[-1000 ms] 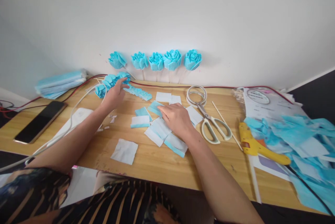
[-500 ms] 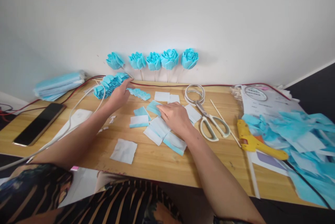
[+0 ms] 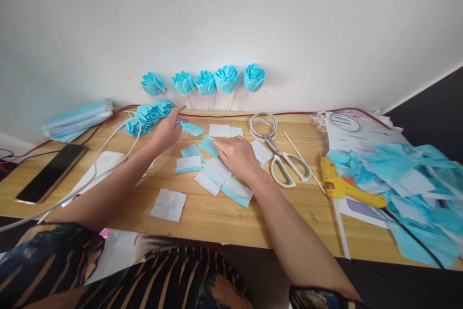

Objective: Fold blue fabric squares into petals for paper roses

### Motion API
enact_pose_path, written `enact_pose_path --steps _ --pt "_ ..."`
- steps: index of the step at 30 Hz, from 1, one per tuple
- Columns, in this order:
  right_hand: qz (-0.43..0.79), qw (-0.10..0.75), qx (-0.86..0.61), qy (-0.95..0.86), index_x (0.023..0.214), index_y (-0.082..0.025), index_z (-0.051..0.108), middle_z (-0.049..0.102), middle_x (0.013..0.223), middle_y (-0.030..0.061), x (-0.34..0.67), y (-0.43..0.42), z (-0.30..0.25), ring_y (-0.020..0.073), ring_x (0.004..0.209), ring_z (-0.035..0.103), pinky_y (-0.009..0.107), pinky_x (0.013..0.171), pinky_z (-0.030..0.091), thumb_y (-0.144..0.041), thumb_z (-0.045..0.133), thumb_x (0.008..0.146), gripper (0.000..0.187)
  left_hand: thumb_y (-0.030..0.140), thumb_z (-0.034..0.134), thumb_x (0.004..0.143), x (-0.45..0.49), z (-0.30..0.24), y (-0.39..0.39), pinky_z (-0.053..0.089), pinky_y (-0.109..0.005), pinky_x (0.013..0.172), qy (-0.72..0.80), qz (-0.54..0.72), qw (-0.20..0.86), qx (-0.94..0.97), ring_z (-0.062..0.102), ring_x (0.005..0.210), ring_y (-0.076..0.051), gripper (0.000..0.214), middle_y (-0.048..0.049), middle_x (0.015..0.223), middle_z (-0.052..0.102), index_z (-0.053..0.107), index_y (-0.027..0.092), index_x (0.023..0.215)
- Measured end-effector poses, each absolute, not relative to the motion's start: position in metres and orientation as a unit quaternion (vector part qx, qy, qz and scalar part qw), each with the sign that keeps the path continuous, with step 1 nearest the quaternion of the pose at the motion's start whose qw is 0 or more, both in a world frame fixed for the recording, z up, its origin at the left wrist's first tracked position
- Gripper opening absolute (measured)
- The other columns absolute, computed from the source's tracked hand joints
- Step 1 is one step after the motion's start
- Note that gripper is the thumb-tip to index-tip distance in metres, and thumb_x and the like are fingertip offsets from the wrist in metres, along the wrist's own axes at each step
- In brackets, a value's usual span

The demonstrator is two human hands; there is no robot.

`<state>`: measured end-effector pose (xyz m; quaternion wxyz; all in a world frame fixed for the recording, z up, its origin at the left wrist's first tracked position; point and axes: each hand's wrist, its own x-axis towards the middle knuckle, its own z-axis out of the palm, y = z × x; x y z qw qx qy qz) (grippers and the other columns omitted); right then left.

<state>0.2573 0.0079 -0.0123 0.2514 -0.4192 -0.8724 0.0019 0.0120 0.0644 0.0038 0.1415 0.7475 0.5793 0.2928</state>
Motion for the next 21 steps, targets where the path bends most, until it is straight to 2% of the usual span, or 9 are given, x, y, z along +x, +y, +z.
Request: enact_pose_path --steps 6,10,12,17,21 --pt "0.013 0.246 -0.429 -0.869 0.103 -0.022 0.074 0.078 0.093 0.0043 0.257 0.007 -0.01 0.0224 0.085 0.07 0.034 0.078 0.044 -0.019 0.051 0.096 0.024 0.005 0.035 0.08 0.023 0.011 0.056 0.048 -0.039 0.095 0.563 0.26 0.139 0.772 0.065 0.099 -0.023 0.065 -0.0111 0.112 0.072 0.038 0.01 0.145" --pt "0.018 0.264 -0.438 -0.859 0.111 -0.022 0.072 0.078 0.093 0.0044 0.261 0.008 -0.008 0.0223 0.087 0.07 0.035 0.082 0.044 -0.018 0.049 0.097 0.028 0.006 0.036 0.081 0.03 0.021 0.048 0.048 -0.036 0.092 0.546 0.279 0.109 0.782 0.065 0.1 -0.021 0.063 -0.0104 0.115 0.071 0.039 0.013 0.144" --pt "0.016 0.281 -0.46 -0.842 0.112 -0.021 0.072 0.077 0.093 0.005 0.264 0.011 -0.009 0.0223 0.086 0.069 0.035 0.085 0.044 -0.017 0.048 0.096 0.029 0.007 0.036 0.082 0.031 0.026 0.043 0.048 -0.033 0.089 0.528 0.286 0.103 0.793 0.066 0.097 -0.02 0.06 -0.0095 0.115 0.071 0.044 0.014 0.141" --pt "0.01 0.319 -0.506 -0.801 0.107 -0.021 0.073 0.077 0.088 0.0037 0.27 0.019 -0.013 0.0232 0.085 0.069 0.037 0.088 0.043 -0.018 0.048 0.095 0.029 0.008 0.037 0.081 0.023 0.031 0.028 0.047 -0.027 0.073 0.531 0.262 0.142 0.793 0.061 0.069 -0.015 0.049 -0.0059 0.101 0.074 0.062 0.015 0.123" --pt "0.008 0.336 -0.513 -0.79 0.106 -0.021 0.074 0.078 0.085 0.0036 0.271 0.021 -0.014 0.0238 0.083 0.069 0.037 0.087 0.045 -0.019 0.049 0.094 0.028 0.011 0.04 0.082 0.011 0.03 0.02 0.045 -0.025 0.067 0.546 0.244 0.158 0.786 0.056 0.061 -0.013 0.045 -0.005 0.097 0.074 0.067 0.015 0.118"
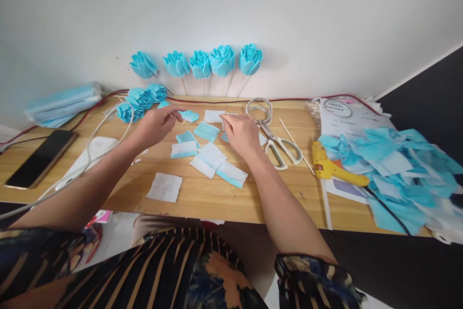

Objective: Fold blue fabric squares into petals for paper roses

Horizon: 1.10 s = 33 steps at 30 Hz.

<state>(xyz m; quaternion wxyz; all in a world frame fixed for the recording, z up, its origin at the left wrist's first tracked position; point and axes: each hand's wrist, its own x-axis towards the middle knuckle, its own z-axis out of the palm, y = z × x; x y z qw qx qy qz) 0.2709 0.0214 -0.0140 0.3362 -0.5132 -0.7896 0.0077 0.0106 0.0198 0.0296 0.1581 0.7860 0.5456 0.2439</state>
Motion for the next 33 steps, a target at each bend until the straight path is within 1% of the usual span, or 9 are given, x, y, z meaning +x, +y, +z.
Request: enact_pose_path --steps 4,8,11,16,18,21,25,30,33 --pt "0.007 0.373 -0.535 -0.758 0.106 -0.02 0.074 0.077 0.08 0.0035 0.278 0.026 -0.014 0.0231 0.082 0.069 0.036 0.086 0.047 -0.019 0.049 0.092 0.029 0.013 0.041 0.083 0.017 0.028 0.022 0.046 -0.026 0.068 0.534 0.258 0.157 0.79 0.058 0.064 -0.014 0.049 -0.0044 0.096 0.075 0.06 0.016 0.128" --pt "0.012 0.41 -0.555 -0.724 0.105 -0.02 0.074 0.076 0.077 0.0034 0.287 0.032 -0.015 0.0221 0.078 0.07 0.034 0.08 0.05 -0.021 0.049 0.092 0.028 0.011 0.04 0.083 0.052 0.026 0.038 0.049 -0.028 0.078 0.501 0.254 0.162 0.811 0.065 0.083 -0.018 0.056 -0.0049 0.101 0.075 0.049 0.016 0.139" --pt "0.004 0.412 -0.566 -0.714 0.105 -0.02 0.075 0.077 0.079 0.004 0.29 0.035 -0.018 0.0225 0.08 0.07 0.034 0.079 0.05 -0.021 0.05 0.091 0.029 0.009 0.039 0.084 0.079 0.019 0.056 0.05 -0.031 0.084 0.498 0.204 0.177 0.824 0.067 0.094 -0.021 0.06 -0.0059 0.105 0.074 0.044 0.016 0.143" --pt "-0.005 0.392 -0.583 -0.711 0.105 -0.02 0.075 0.076 0.078 0.0036 0.294 0.036 -0.016 0.0221 0.078 0.069 0.034 0.082 0.049 -0.019 0.049 0.091 0.03 0.01 0.039 0.086 0.097 0.012 0.079 0.049 -0.035 0.09 0.547 0.126 0.151 0.814 0.066 0.102 -0.024 0.057 -0.0101 0.108 0.074 0.043 0.016 0.143" --pt "-0.015 0.382 -0.594 -0.707 0.105 -0.02 0.075 0.076 0.08 0.0043 0.295 0.035 -0.013 0.0225 0.079 0.069 0.035 0.084 0.048 -0.019 0.049 0.091 0.03 0.009 0.039 0.085 0.1 0.014 0.082 0.048 -0.034 0.091 0.547 0.148 0.142 0.811 0.066 0.103 -0.023 0.059 -0.0102 0.108 0.073 0.042 0.016 0.143" --pt "-0.031 0.36 -0.605 -0.71 0.108 -0.018 0.074 0.077 0.084 0.0068 0.295 0.034 -0.008 0.0234 0.083 0.068 0.036 0.087 0.046 -0.018 0.047 0.092 0.032 0.009 0.038 0.084 0.109 0.015 0.082 0.048 -0.032 0.091 0.472 0.187 0.173 0.844 0.066 0.1 -0.021 0.061 -0.0067 0.108 0.074 0.039 0.016 0.145" --pt "-0.03 0.327 -0.599 -0.73 0.111 -0.018 0.073 0.077 0.091 0.0083 0.291 0.031 -0.007 0.0236 0.086 0.067 0.037 0.093 0.043 -0.018 0.045 0.093 0.033 0.008 0.038 0.08 0.117 0.009 0.082 0.049 -0.03 0.089 0.402 0.135 0.228 0.876 0.066 0.097 -0.019 0.064 -0.0046 0.108 0.074 0.041 0.017 0.143" --pt "-0.029 0.325 -0.595 -0.735 0.11 -0.022 0.073 0.076 0.086 0.0051 0.288 0.03 -0.01 0.023 0.085 0.066 0.037 0.096 0.04 -0.02 0.044 0.094 0.033 0.009 0.039 0.079 0.094 0.018 0.079 0.048 -0.03 0.084 0.456 0.188 0.191 0.848 0.066 0.094 -0.02 0.062 -0.0058 0.105 0.075 0.045 0.016 0.14" --pt "-0.027 0.319 -0.596 -0.736 0.107 -0.023 0.073 0.076 0.089 0.0054 0.289 0.031 -0.01 0.0229 0.086 0.065 0.037 0.097 0.039 -0.021 0.044 0.095 0.032 0.017 0.046 0.082 0.077 0.025 0.069 0.046 -0.027 0.074 0.445 0.121 0.151 0.874 0.065 0.081 -0.02 0.049 -0.0048 0.092 0.074 0.058 0.019 0.13"
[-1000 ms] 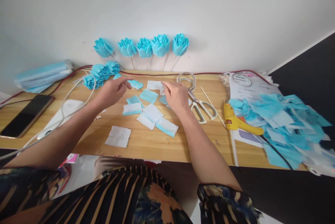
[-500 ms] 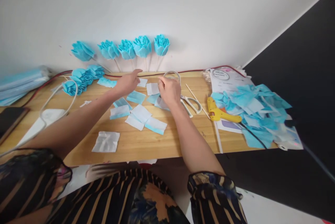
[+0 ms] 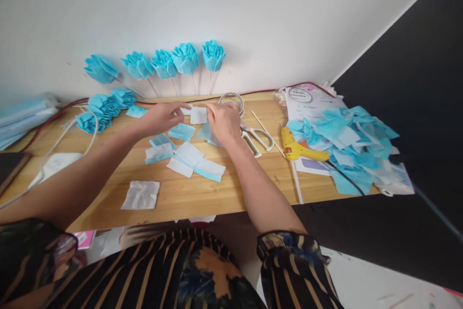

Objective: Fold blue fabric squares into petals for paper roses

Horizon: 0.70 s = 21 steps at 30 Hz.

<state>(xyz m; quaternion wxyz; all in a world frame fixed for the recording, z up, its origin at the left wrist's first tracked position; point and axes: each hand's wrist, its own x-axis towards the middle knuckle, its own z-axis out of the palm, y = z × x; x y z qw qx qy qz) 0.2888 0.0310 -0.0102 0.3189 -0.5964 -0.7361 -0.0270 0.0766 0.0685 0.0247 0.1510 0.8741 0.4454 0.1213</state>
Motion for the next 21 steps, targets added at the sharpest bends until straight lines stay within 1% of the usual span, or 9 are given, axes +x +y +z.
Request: enact_pose_path --steps 2,4,8,11,14,16,19,21 --pt "-0.024 0.313 -0.6 -0.736 0.107 -0.023 0.073 0.076 0.089 0.0058 0.289 0.031 -0.01 0.0232 0.087 0.065 0.037 0.097 0.038 -0.021 0.043 0.095 0.033 0.019 0.049 0.082 0.07 0.022 0.062 0.044 -0.027 0.069 0.446 0.039 0.101 0.889 0.065 0.079 -0.021 0.043 -0.0052 0.088 0.073 0.066 0.022 0.121" --pt "-0.025 0.309 -0.609 -0.73 0.109 -0.023 0.073 0.076 0.086 0.006 0.29 0.031 -0.009 0.0235 0.086 0.065 0.038 0.098 0.037 -0.02 0.043 0.095 0.033 0.02 0.05 0.082 0.069 0.014 0.058 0.042 -0.028 0.067 0.466 -0.009 0.057 0.883 0.066 0.082 -0.024 0.038 -0.007 0.089 0.073 0.069 0.024 0.114" --pt "-0.04 0.307 -0.622 -0.719 0.107 -0.023 0.073 0.076 0.087 0.0056 0.294 0.031 -0.007 0.0226 0.083 0.065 0.038 0.099 0.034 -0.02 0.043 0.095 0.033 0.023 0.049 0.083 0.072 0.003 0.057 0.041 -0.031 0.065 0.507 -0.022 0.031 0.861 0.067 0.087 -0.029 0.028 -0.0102 0.093 0.074 0.071 0.023 0.101" --pt "-0.052 0.313 -0.633 -0.706 0.106 -0.022 0.073 0.077 0.093 0.0067 0.301 0.031 -0.001 0.0227 0.087 0.065 0.039 0.098 0.034 -0.02 0.042 0.095 0.033 0.023 0.049 0.082 0.072 0.007 0.063 0.042 -0.032 0.063 0.536 0.001 0.025 0.844 0.067 0.087 -0.031 0.027 -0.0107 0.093 0.075 0.071 0.022 0.098" --pt "-0.067 0.31 -0.651 -0.689 0.106 -0.021 0.073 0.077 0.092 0.0082 0.311 0.031 0.006 0.0243 0.087 0.065 0.039 0.094 0.035 -0.021 0.044 0.094 0.032 0.025 0.047 0.084 0.072 0.013 0.071 0.044 -0.033 0.066 0.563 0.05 0.018 0.825 0.067 0.09 -0.031 0.032 -0.0106 0.097 0.075 0.072 0.023 0.103" --pt "-0.072 0.297 -0.661 -0.685 0.105 -0.022 0.074 0.077 0.09 0.0085 0.317 0.031 0.008 0.0251 0.085 0.065 0.04 0.093 0.035 -0.022 0.044 0.094 0.031 0.026 0.044 0.087 0.072 0.014 0.076 0.046 -0.034 0.07 0.56 0.061 0.015 0.826 0.067 0.094 -0.03 0.037 -0.0104 0.103 0.075 0.071 0.024 0.111" --pt "-0.062 0.263 -0.673 -0.688 0.103 -0.023 0.074 0.076 0.087 0.0089 0.321 0.032 0.009 0.0266 0.085 0.065 0.042 0.094 0.034 -0.023 0.044 0.095 0.031 0.027 0.04 0.09 0.075 0.012 0.077 0.047 -0.036 0.075 0.559 0.058 -0.001 0.827 0.067 0.098 -0.032 0.046 -0.0122 0.11 0.073 0.062 0.025 0.13" --pt "-0.048 0.245 -0.669 -0.7 0.103 -0.023 0.074 0.076 0.088 0.009 0.321 0.032 0.007 0.0273 0.087 0.066 0.043 0.095 0.032 -0.024 0.044 0.095 0.031 0.029 0.039 0.091 0.078 0.011 0.074 0.048 -0.037 0.075 0.559 0.064 -0.002 0.827 0.067 0.099 -0.033 0.05 -0.0137 0.112 0.073 0.056 0.025 0.137"
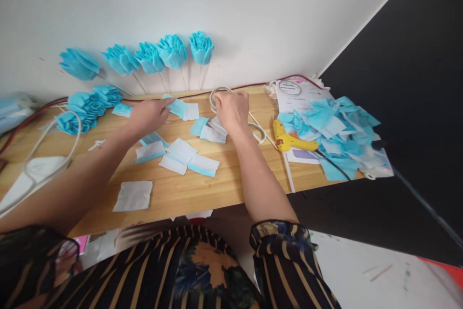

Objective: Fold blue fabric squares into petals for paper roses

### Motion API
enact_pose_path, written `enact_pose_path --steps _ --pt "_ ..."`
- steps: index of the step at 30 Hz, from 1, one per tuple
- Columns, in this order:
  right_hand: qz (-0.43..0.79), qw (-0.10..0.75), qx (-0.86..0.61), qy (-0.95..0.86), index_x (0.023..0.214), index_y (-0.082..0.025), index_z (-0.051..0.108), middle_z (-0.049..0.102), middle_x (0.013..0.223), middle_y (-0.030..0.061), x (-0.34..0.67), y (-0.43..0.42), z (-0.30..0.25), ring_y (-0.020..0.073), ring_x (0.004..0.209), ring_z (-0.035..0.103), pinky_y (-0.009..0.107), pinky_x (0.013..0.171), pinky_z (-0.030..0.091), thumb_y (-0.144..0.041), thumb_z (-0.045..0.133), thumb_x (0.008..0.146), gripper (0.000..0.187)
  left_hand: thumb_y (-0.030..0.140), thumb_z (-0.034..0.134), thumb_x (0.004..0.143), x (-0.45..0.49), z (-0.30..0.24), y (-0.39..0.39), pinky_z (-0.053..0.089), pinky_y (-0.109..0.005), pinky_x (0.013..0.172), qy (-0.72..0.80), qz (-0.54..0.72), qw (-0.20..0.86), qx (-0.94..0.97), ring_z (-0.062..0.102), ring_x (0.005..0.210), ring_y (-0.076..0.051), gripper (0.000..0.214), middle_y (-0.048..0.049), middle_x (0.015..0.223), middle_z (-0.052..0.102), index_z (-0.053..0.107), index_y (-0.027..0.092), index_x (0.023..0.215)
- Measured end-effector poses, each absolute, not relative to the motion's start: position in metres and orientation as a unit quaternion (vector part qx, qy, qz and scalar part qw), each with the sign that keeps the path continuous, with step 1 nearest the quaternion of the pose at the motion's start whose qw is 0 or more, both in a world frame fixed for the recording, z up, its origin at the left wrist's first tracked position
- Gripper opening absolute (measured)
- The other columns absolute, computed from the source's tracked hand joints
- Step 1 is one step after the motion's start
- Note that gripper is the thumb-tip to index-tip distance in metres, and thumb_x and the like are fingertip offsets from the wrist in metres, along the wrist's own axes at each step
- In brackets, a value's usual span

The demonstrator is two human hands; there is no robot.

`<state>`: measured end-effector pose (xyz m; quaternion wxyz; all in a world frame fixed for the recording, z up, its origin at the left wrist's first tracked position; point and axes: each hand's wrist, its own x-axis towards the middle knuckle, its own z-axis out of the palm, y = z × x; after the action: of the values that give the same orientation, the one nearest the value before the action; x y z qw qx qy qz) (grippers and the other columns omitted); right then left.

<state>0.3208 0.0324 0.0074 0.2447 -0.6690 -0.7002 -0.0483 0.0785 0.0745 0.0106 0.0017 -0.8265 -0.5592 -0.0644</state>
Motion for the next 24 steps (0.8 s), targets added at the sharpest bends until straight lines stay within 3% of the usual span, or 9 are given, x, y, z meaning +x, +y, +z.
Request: enact_pose_path --steps 8,12,15,18,21,24 --pt "0.033 0.208 -0.58 -0.787 0.114 -0.022 0.07 0.077 0.093 0.0048 0.3 0.03 -0.004 0.0215 0.094 0.067 0.038 0.1 0.033 -0.019 0.043 0.096 0.032 0.041 0.038 0.094 0.082 0.012 0.079 0.045 -0.033 0.07 -0.557 -0.103 -0.035 -0.824 0.067 0.091 -0.03 0.043 -0.0101 0.101 0.075 0.074 0.024 0.109" --pt "0.033 0.169 -0.58 -0.796 0.116 -0.019 0.068 0.077 0.092 0.0079 0.298 0.03 -0.007 0.0234 0.091 0.068 0.04 0.1 0.032 -0.018 0.042 0.097 0.032 0.042 0.041 0.092 0.082 0.01 0.084 0.042 -0.032 0.065 -0.56 -0.119 -0.034 -0.819 0.066 0.086 -0.029 0.042 -0.011 0.095 0.076 0.076 0.022 0.103" --pt "0.011 0.198 -0.596 -0.778 0.116 -0.02 0.067 0.077 0.096 0.0079 0.307 0.032 -0.003 0.0248 0.096 0.067 0.04 0.097 0.034 -0.019 0.043 0.096 0.031 0.042 0.044 0.09 0.084 0.007 0.088 0.043 -0.033 0.066 -0.563 -0.125 -0.031 -0.816 0.066 0.087 -0.029 0.039 -0.0103 0.094 0.076 0.076 0.022 0.1" --pt "-0.007 0.219 -0.624 -0.75 0.104 -0.021 0.07 0.076 0.086 0.0064 0.319 0.032 0.003 0.0239 0.089 0.067 0.036 0.088 0.038 -0.02 0.041 0.097 0.03 0.041 0.046 0.089 0.085 0.006 0.09 0.044 -0.034 0.07 -0.568 -0.125 -0.038 -0.812 0.066 0.09 -0.03 0.037 -0.0101 0.097 0.076 0.077 0.022 0.1" --pt "-0.012 0.169 -0.644 -0.746 0.086 -0.021 0.072 0.074 0.077 0.0072 0.324 0.031 0.005 0.0244 0.08 0.066 0.036 0.08 0.04 -0.02 0.044 0.095 0.029 0.04 0.047 0.089 0.086 0.006 0.092 0.046 -0.034 0.074 -0.572 -0.128 -0.05 -0.809 0.065 0.092 -0.03 0.037 -0.0101 0.099 0.075 0.077 0.022 0.1" --pt "-0.017 0.144 -0.657 -0.74 0.082 -0.02 0.072 0.074 0.078 0.008 0.321 0.029 0.005 0.0252 0.079 0.066 0.036 0.077 0.04 -0.02 0.046 0.094 0.029 0.04 0.048 0.088 0.086 0.007 0.092 0.046 -0.035 0.075 -0.571 -0.136 -0.055 -0.807 0.065 0.093 -0.031 0.036 -0.0102 0.098 0.075 0.077 0.021 0.099"
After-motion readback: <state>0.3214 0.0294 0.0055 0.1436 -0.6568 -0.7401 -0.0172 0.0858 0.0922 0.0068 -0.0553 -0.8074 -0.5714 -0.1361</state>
